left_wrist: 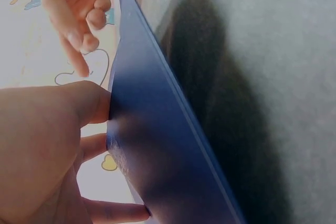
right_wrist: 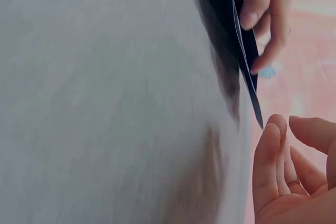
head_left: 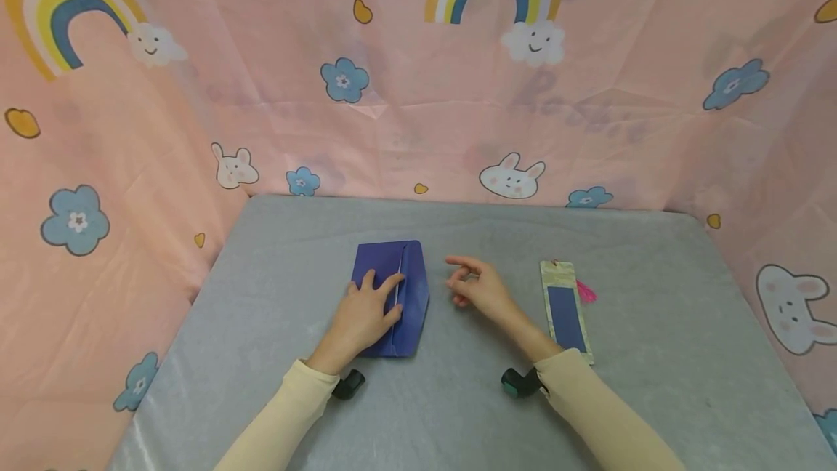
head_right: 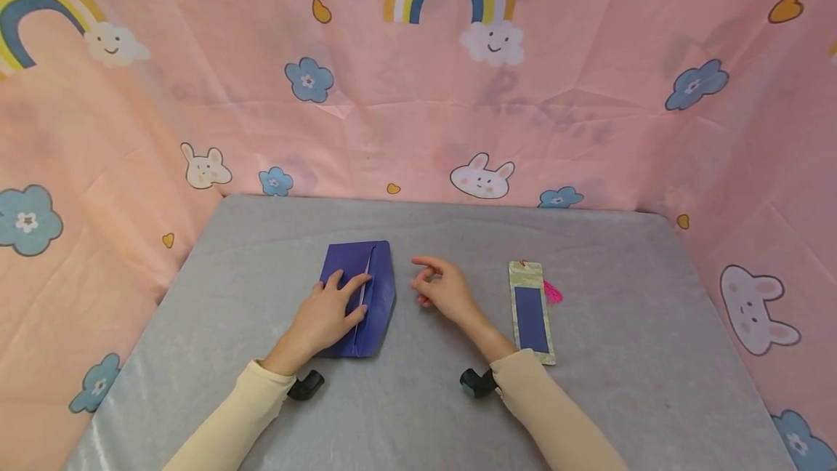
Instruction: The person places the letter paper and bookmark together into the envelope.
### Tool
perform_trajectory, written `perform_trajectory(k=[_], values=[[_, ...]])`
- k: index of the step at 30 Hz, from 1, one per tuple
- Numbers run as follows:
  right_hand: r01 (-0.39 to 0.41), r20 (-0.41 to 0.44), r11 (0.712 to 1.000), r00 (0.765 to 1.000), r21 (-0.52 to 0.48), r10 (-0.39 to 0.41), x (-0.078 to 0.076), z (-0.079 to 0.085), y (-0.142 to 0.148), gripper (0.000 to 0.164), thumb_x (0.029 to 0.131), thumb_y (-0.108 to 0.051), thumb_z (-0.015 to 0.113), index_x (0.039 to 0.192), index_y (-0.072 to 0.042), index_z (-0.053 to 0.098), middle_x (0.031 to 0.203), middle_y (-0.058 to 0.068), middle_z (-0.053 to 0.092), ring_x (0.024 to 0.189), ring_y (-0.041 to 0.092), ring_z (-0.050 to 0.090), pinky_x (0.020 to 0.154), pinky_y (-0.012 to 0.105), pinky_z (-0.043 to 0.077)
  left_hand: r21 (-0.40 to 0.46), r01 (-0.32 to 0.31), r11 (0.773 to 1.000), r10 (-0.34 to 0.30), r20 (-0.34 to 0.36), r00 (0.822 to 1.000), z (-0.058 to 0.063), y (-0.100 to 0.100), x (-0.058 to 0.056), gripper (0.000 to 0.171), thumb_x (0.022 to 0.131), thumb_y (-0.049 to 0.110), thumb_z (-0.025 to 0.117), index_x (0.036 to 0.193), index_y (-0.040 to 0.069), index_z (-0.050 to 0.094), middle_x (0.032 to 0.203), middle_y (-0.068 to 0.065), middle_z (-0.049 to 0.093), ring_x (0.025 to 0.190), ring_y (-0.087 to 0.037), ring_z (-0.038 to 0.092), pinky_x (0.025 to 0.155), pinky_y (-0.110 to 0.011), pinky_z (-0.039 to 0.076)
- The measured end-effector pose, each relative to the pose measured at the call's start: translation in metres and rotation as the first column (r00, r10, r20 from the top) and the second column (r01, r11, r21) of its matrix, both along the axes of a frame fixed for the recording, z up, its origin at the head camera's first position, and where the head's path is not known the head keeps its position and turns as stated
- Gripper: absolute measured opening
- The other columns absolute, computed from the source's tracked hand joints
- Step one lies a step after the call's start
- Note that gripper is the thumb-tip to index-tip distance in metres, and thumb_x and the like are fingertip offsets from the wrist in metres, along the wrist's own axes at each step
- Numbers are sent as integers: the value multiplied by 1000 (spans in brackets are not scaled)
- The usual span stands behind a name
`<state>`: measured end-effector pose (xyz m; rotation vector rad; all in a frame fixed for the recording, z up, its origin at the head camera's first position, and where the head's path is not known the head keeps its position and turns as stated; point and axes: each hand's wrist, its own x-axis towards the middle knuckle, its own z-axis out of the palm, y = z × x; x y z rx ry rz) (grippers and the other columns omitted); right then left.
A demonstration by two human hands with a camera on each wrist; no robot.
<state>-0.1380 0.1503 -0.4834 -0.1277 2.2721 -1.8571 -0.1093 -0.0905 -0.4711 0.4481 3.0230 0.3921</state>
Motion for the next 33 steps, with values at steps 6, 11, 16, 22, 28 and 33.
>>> perform_trajectory(k=[6, 11, 16, 22, 28, 33], values=[[-9, -24, 1000, 1000, 16, 10, 6, 5, 34, 52, 90, -5, 69, 138, 7, 52, 83, 0, 62, 58, 7, 63, 59, 25, 56, -11, 0, 1000, 0, 3, 1000, -1, 0, 0, 55, 94, 41, 63, 145, 32, 48, 145, -30, 48, 110, -57, 58, 75, -56, 57], [11, 10, 996, 1000, 84, -12, 12, 9, 70, 54, 92, -13, 69, 140, 3, 50, 92, 7, 61, 65, 9, 65, 64, 27, 58, -3, 2, 1000, -2, -4, 1000, -1, 1, 0, 55, 93, 42, 64, 145, 31, 49, 144, -30, 48, 111, -57, 59, 74, -56, 56], [65, -17, 986, 998, 155, -63, 18, 10, 105, 56, 92, -17, 70, 141, 1, 51, 95, 7, 64, 68, 14, 70, 66, 28, 59, 9, 5, 1000, -5, -7, 1000, 0, 1, 1, 55, 93, 40, 65, 144, 31, 50, 144, -31, 49, 109, -56, 59, 73, -56, 56], [106, -89, 976, 992, 190, -91, 28, 7, 139, 55, 94, -16, 67, 142, 3, 49, 91, -5, 65, 69, 11, 70, 66, 28, 59, 19, 0, 1000, 0, -1, 1000, 0, 1, 1, 54, 93, 39, 65, 144, 31, 50, 144, -30, 48, 110, -56, 59, 73, -56, 56], [151, -130, 963, 984, 221, -124, 39, 5, 158, 51, 96, -17, 65, 141, 2, 50, 88, -10, 66, 72, 10, 69, 66, 25, 57, 19, 1, 1000, -1, -2, 1000, 1, 1, 2, 54, 93, 40, 65, 144, 30, 50, 144, -31, 48, 110, -56, 59, 74, -57, 56], [179, -138, 942, 980, 284, -144, 43, 3, 167, 51, 94, -17, 67, 139, 2, 52, 85, -11, 64, 68, 3, 62, 62, 23, 55, 20, 1, 1000, -1, -5, 1000, 0, 1, 2, 54, 92, 39, 66, 144, 30, 50, 144, -31, 48, 109, -56, 59, 73, -56, 56]])
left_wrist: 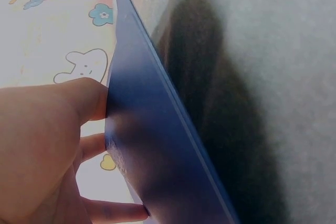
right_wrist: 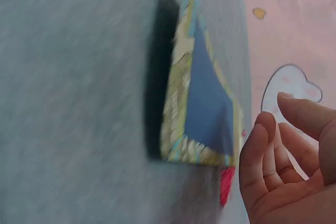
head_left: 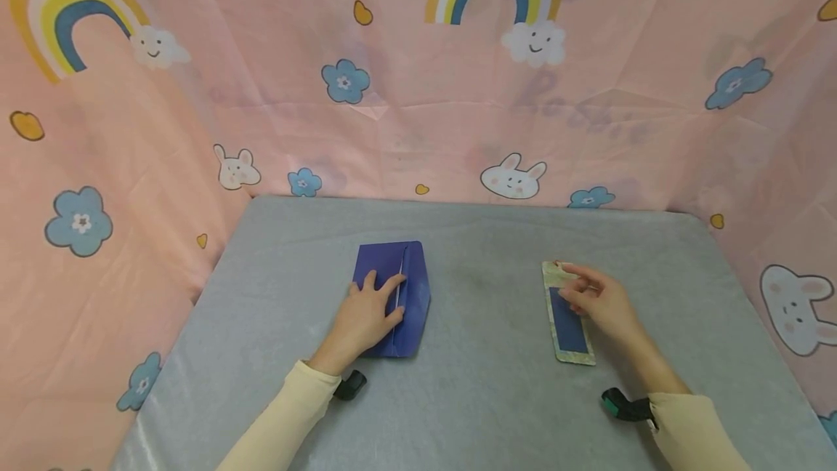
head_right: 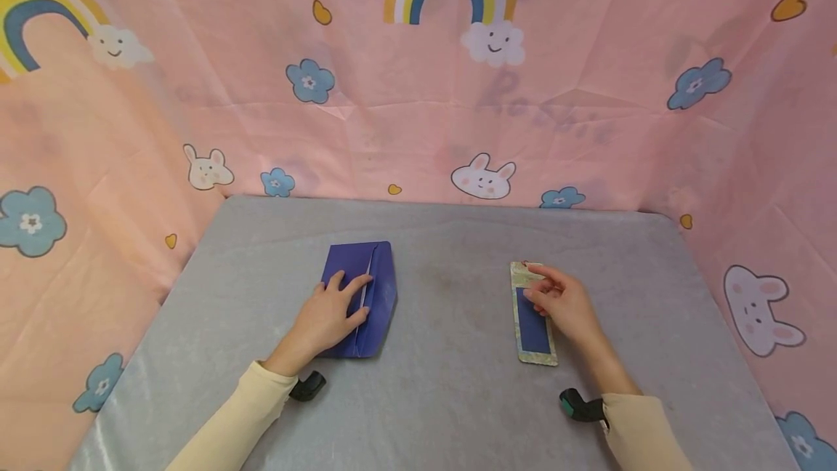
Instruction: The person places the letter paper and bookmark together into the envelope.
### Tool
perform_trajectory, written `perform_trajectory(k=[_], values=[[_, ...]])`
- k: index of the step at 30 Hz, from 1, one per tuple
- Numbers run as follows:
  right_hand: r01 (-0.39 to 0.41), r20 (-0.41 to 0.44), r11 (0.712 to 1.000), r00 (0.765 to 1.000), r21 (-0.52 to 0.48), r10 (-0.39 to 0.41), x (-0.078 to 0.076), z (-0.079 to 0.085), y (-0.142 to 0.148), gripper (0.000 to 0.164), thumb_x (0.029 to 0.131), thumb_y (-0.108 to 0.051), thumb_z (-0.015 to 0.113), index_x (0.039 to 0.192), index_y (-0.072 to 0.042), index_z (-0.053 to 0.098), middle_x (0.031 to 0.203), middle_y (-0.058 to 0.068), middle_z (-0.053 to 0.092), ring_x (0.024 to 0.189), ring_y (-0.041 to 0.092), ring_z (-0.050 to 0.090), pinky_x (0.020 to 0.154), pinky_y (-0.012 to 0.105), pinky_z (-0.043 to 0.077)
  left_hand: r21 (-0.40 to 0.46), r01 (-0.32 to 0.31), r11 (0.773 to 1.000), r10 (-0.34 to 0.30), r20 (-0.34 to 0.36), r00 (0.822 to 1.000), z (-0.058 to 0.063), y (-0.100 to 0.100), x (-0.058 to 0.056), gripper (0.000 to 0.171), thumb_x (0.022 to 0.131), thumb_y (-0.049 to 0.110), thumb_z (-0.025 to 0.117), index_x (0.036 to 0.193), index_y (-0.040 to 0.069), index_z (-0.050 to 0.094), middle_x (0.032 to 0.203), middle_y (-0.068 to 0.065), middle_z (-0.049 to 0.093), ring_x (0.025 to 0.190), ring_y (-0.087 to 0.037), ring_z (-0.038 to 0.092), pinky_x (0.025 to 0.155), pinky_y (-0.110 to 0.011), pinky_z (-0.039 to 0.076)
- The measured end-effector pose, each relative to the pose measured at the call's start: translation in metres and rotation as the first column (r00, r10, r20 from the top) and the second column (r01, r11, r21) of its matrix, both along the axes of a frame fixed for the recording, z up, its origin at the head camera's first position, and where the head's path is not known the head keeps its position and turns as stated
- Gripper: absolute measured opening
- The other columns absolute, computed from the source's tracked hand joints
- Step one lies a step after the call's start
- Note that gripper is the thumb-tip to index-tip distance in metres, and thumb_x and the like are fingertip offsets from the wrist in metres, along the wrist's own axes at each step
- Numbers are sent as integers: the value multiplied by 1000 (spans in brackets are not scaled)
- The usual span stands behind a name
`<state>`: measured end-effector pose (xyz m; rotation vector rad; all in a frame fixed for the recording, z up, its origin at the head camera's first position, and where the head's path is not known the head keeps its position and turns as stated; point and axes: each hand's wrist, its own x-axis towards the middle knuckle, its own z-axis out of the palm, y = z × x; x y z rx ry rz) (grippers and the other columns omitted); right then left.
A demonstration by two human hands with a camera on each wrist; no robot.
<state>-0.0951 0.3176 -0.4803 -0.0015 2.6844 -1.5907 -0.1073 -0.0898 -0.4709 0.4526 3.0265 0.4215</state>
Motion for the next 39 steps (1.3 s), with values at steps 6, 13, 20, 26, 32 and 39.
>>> perform_trajectory(k=[6, 13, 20, 26, 32, 39], values=[[44, 9, 986, 999, 158, -46, 3, -5, 7, 50, 92, -15, 70, 136, 2, 55, 94, 11, 63, 65, 0, 55, 58, 23, 51, -10, -1, 1000, 1, -1, 1000, 0, -1, 1, 55, 92, 39, 66, 143, 30, 51, 143, -31, 49, 109, -56, 59, 73, -57, 56], [29, 23, 954, 999, 298, -38, 3, -11, 12, 57, 88, -23, 75, 137, -1, 55, 97, 15, 64, 71, 1, 52, 61, 19, 45, -9, -1, 1000, 1, -1, 1000, -1, -1, 0, 54, 92, 39, 65, 144, 29, 51, 144, -31, 49, 108, -56, 60, 70, -55, 57], [-2, 42, 931, 999, 365, -15, 3, -10, 13, 63, 85, -24, 78, 139, 0, 54, 101, 16, 63, 79, 11, 54, 66, 21, 43, -7, 1, 1000, -1, 2, 1000, -2, -2, 0, 54, 92, 39, 66, 143, 29, 51, 143, -31, 49, 109, -57, 59, 71, -56, 57], [-65, 47, 878, 998, 475, 49, 3, -4, 9, 66, 80, -20, 81, 136, 4, 55, 102, 19, 63, 91, 27, 55, 76, 36, 44, -8, 3, 1000, -3, 7, 1000, 0, -2, -1, 55, 93, 40, 65, 144, 31, 50, 144, -30, 48, 110, -57, 59, 74, -57, 56], [-101, 138, 835, 990, 541, 30, 3, 2, 3, 70, 82, -24, 79, 139, 3, 51, 92, 14, 60, 85, 27, 53, 72, 37, 41, -14, 4, 1000, -4, 9, 1000, 0, -1, -1, 55, 92, 40, 65, 144, 30, 50, 144, -30, 48, 109, -57, 59, 72, -57, 57], [-101, 144, 816, 989, 568, 22, 4, 9, -5, 69, 82, -21, 78, 138, 9, 48, 86, 16, 60, 79, 27, 53, 70, 43, 43, -23, 1, 1000, 0, 15, 1000, -1, -1, -2, 55, 93, 41, 64, 144, 31, 49, 145, -30, 48, 111, -57, 58, 72, -57, 57]])
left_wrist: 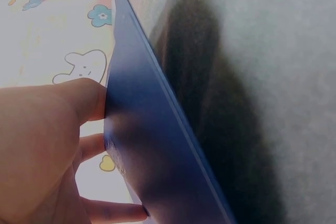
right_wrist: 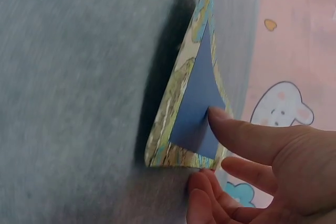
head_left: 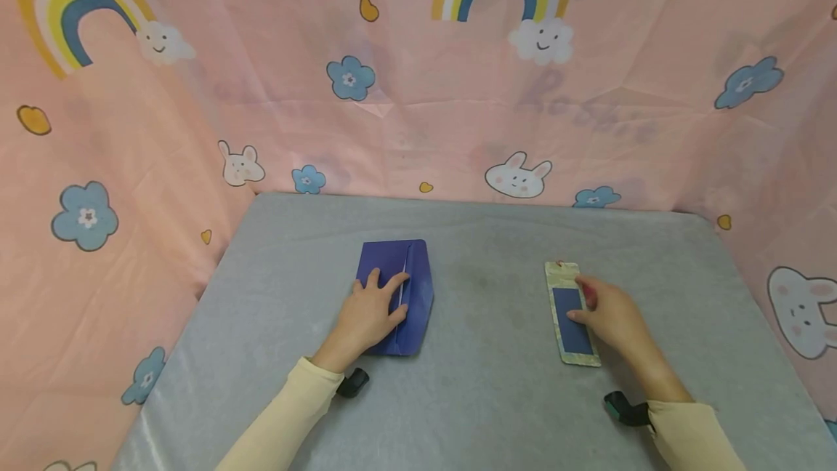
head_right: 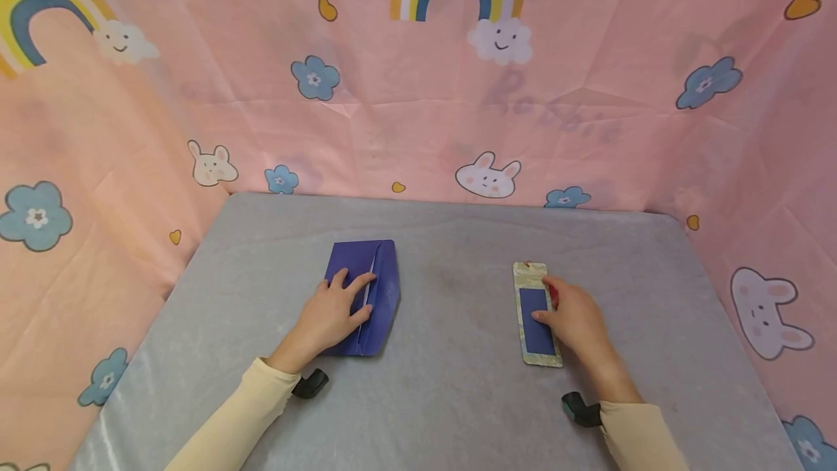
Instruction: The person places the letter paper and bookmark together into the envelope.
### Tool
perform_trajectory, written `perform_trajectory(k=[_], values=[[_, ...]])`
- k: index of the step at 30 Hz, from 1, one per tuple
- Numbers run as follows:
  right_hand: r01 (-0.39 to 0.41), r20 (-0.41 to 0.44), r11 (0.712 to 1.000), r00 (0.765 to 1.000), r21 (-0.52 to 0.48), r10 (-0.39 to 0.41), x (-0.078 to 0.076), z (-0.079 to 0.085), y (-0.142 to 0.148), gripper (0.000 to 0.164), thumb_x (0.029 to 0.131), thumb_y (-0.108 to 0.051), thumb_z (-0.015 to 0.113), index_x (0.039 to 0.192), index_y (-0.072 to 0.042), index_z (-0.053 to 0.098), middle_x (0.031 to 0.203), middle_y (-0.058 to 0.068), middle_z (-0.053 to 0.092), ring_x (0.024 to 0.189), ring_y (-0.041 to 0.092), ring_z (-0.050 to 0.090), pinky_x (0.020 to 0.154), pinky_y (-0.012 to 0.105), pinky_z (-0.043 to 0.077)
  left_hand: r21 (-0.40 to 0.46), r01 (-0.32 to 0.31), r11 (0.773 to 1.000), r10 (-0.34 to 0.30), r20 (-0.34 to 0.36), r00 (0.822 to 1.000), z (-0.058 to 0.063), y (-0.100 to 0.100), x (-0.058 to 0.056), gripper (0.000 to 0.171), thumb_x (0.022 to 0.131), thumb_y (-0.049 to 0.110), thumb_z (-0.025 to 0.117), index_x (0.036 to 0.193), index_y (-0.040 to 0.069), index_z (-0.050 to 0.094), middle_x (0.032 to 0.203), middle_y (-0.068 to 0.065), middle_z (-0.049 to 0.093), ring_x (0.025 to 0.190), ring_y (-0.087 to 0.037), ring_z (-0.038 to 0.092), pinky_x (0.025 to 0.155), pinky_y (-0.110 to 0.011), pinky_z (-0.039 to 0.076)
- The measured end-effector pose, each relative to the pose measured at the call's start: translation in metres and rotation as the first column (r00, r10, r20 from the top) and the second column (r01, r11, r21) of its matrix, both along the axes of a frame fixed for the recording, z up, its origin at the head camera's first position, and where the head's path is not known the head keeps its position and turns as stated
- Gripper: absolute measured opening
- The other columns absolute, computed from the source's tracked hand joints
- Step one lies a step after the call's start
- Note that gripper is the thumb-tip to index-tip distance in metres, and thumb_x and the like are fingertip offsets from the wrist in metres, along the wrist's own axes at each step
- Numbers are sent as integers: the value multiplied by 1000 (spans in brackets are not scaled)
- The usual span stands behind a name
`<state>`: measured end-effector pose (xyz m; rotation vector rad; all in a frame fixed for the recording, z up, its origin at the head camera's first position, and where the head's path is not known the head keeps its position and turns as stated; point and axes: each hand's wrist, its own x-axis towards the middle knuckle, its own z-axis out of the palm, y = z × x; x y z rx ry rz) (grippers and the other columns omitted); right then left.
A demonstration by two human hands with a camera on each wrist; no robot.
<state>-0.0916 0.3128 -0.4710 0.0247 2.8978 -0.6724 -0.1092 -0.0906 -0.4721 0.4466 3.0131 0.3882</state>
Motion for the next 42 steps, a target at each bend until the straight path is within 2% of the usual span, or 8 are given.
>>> perform_trajectory(k=[6, 12, 17, 22, 28, 33, 40, 42], values=[[4, 12, 1000, 1000, -3, -4, -1, -1, 1, 70, 83, -21, 77, 139, 7, 46, 85, 14, 59, 77, 26, 52, 66, 37, 40, 2, -5, 1000, 5, 1, 1000, 0, 1, 0, 55, 93, 41, 64, 144, 30, 49, 145, -30, 47, 112, -58, 57, 73, -58, 57], [35, 25, 995, 999, -88, -33, -1, -9, 9, 74, 84, -25, 78, 144, 1, 44, 83, 8, 55, 76, 21, 50, 66, 32, 35, 2, -8, 1000, 8, 1, 1000, 1, 0, 1, 55, 93, 41, 64, 144, 30, 49, 145, -30, 47, 113, -59, 56, 74, -58, 56], [34, -19, 984, 999, -176, -38, -1, -14, 15, 75, 82, -21, 80, 144, 0, 44, 81, 7, 58, 69, 15, 49, 62, 27, 38, 0, -7, 1000, 7, -3, 1000, 1, 0, 1, 54, 93, 41, 64, 144, 31, 49, 145, -30, 48, 112, -58, 57, 74, -57, 57], [-17, -101, 973, 995, -232, -7, 0, -16, 21, 70, 83, -15, 79, 143, -2, 46, 80, 8, 60, 64, 6, 47, 57, 23, 40, -1, -4, 1000, 4, -8, 1000, 1, 0, 0, 54, 93, 41, 65, 144, 30, 50, 144, -30, 48, 111, -57, 58, 73, -57, 57], [-67, -128, 928, 992, -366, 21, 0, -17, 27, 65, 85, -9, 76, 143, 0, 47, 78, 7, 57, 60, 2, 45, 53, 22, 41, -4, -7, 1000, 7, 5, 1000, 0, 0, 0, 55, 93, 42, 64, 145, 31, 49, 146, -29, 47, 112, -57, 57, 75, -58, 56], [-85, -119, 897, 992, -434, 36, 0, -16, 28, 64, 87, -10, 75, 143, 0, 47, 79, 4, 56, 61, 5, 49, 59, 21, 44, 2, -11, 1000, 11, 7, 1000, 0, 0, 0, 55, 93, 41, 64, 145, 32, 48, 146, -29, 47, 113, -58, 56, 77, -59, 56], [-29, -86, 914, 996, -405, -6, 4, -12, 26, 52, 90, -25, 73, 135, -4, 58, 99, 8, 62, 74, 0, 56, 62, 23, 49, -3, -13, 1000, 13, 8, 1000, -1, 0, 0, 54, 94, 42, 63, 145, 32, 48, 147, -29, 46, 114, -59, 55, 78, -60, 56], [-7, -79, 919, 997, -395, -27, 5, -12, 26, 49, 91, -29, 71, 133, -5, 61, 102, 6, 64, 77, -2, 57, 63, 23, 49, -3, -14, 1000, 14, 9, 1000, -1, 0, 0, 54, 94, 42, 63, 145, 32, 48, 147, -29, 46, 115, -60, 55, 79, -60, 55]])
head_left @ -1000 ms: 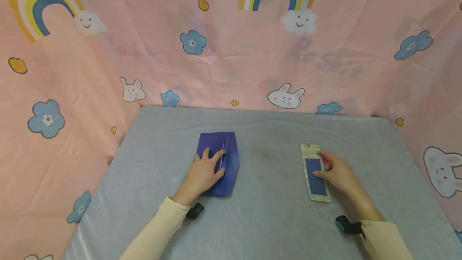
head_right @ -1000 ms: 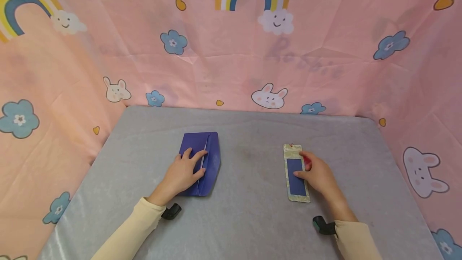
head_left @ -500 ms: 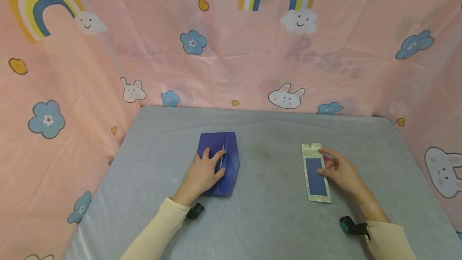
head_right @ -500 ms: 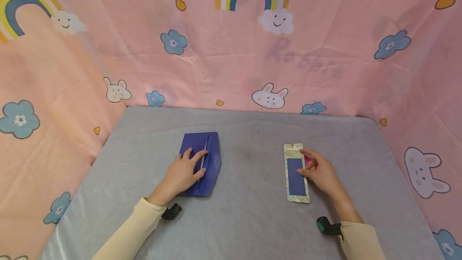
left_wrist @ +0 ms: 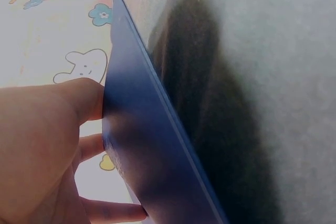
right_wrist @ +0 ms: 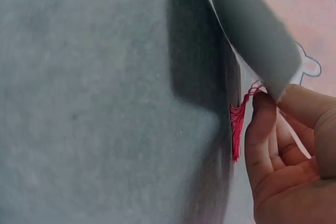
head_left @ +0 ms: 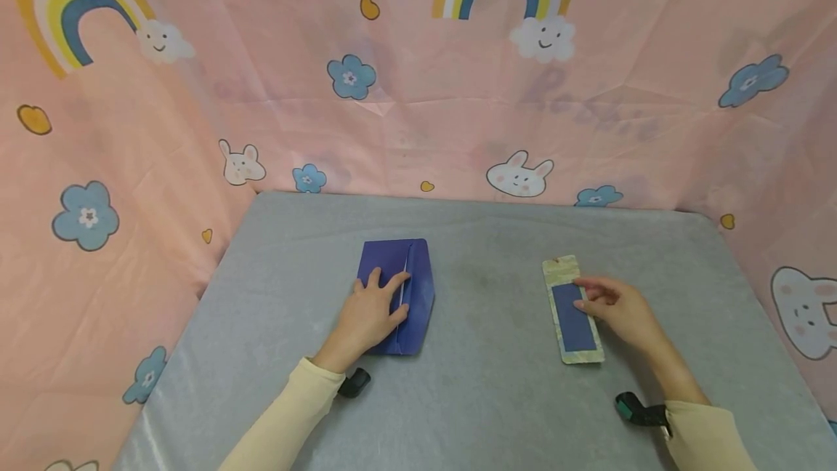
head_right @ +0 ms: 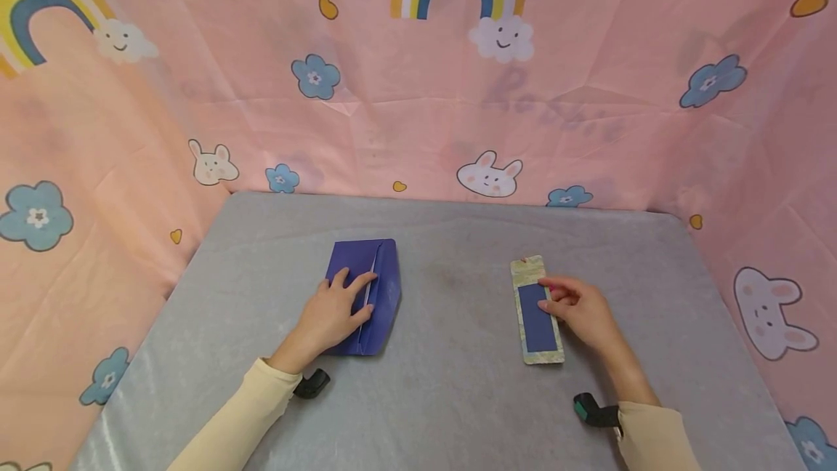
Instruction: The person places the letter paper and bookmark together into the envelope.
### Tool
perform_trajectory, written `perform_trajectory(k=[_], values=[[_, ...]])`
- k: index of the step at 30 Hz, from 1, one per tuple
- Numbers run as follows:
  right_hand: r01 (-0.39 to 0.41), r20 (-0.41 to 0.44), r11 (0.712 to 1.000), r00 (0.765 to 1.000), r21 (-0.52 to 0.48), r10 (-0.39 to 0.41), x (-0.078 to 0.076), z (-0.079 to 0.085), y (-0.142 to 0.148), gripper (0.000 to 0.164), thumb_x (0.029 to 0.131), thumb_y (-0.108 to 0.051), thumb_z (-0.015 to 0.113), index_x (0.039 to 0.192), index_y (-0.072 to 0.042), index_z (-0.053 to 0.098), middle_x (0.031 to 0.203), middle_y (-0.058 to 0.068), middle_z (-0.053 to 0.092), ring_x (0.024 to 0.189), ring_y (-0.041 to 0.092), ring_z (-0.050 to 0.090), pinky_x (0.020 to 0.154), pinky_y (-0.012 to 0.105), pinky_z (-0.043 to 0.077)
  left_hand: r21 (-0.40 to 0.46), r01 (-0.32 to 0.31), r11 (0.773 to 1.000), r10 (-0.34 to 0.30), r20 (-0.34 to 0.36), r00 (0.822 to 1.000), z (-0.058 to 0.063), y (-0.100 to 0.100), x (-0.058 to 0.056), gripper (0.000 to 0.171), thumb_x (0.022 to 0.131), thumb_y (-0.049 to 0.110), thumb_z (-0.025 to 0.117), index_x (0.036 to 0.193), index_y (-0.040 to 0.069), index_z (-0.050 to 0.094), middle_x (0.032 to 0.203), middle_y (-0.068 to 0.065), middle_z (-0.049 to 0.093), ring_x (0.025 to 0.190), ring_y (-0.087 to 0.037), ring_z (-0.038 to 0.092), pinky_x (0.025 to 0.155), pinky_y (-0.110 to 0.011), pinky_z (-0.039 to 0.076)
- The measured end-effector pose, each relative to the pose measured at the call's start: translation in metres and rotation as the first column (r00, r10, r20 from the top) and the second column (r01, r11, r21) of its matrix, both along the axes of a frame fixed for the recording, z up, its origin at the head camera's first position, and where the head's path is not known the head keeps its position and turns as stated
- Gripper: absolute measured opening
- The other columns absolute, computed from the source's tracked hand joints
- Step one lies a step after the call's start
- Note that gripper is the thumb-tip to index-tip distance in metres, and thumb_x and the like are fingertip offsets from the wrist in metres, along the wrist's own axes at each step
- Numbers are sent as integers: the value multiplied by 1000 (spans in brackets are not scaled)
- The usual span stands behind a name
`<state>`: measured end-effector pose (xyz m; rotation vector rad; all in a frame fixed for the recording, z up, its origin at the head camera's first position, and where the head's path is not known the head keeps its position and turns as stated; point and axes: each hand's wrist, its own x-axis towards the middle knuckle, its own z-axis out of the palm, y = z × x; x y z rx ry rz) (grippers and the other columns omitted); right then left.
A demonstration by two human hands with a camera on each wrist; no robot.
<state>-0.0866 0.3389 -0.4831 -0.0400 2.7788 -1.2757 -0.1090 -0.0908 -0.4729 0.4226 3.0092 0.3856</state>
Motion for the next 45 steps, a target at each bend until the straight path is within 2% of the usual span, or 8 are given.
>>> perform_trajectory(k=[7, 9, 16, 21, 26, 37, 45], values=[[48, -23, 997, 999, -56, -49, 3, 2, -4, 46, 92, -31, 70, 130, -6, 64, 96, -16, 62, 81, -4, 59, 66, 22, 51, 9, 4, 1000, -4, -1, 1000, -1, 0, 0, 55, 93, 41, 64, 144, 31, 49, 146, -29, 47, 115, -61, 54, 80, -61, 55], [52, -34, 997, 998, -61, -54, 3, 4, -6, 45, 92, -30, 70, 130, -7, 64, 95, -16, 62, 80, -4, 60, 67, 22, 51, 13, 7, 1000, -7, -8, 1000, -1, -1, 0, 54, 93, 41, 64, 144, 30, 50, 145, -30, 47, 114, -61, 55, 79, -61, 55], [35, -82, 997, 996, -74, -41, 3, 17, -22, 43, 92, -26, 71, 130, -7, 65, 102, -4, 66, 84, -8, 60, 69, 19, 52, 10, 4, 1000, -4, -7, 1000, 0, -1, 1, 55, 93, 42, 64, 144, 30, 49, 146, -30, 47, 115, -62, 54, 78, -61, 56], [34, -116, 994, 992, -101, -46, 2, 19, -32, 39, 90, -23, 73, 126, -8, 68, 105, -14, 65, 88, -10, 58, 71, 15, 51, 9, 1, 1000, -1, -1, 1000, -1, -1, 1, 55, 92, 41, 65, 144, 31, 49, 146, -29, 47, 115, -61, 54, 78, -61, 56], [26, -124, 990, 991, -138, -43, 1, 21, -42, 38, 90, -23, 73, 124, -7, 69, 102, -22, 65, 85, -7, 60, 70, 15, 52, 14, 2, 1000, -2, -6, 1000, -2, -1, 1, 55, 93, 41, 64, 144, 31, 49, 146, -30, 47, 115, -61, 54, 76, -61, 56], [-2, -121, 989, 992, -149, -16, -3, 23, -57, 38, 91, -22, 72, 126, -10, 69, 99, -16, 66, 81, -2, 62, 68, 21, 54, 19, 7, 1000, -6, -8, 1000, 0, -1, 0, 56, 93, 41, 64, 145, 30, 48, 146, -30, 46, 116, -63, 53, 78, -61, 56], [-52, -63, 982, 997, -181, 41, -6, 28, -72, 40, 94, -24, 68, 132, -14, 65, 118, 12, 67, 84, -1, 63, 72, 24, 58, 28, 9, 1000, -9, -12, 1000, 0, -2, 0, 55, 93, 41, 64, 145, 30, 49, 146, -30, 47, 116, -63, 53, 79, -62, 55]])
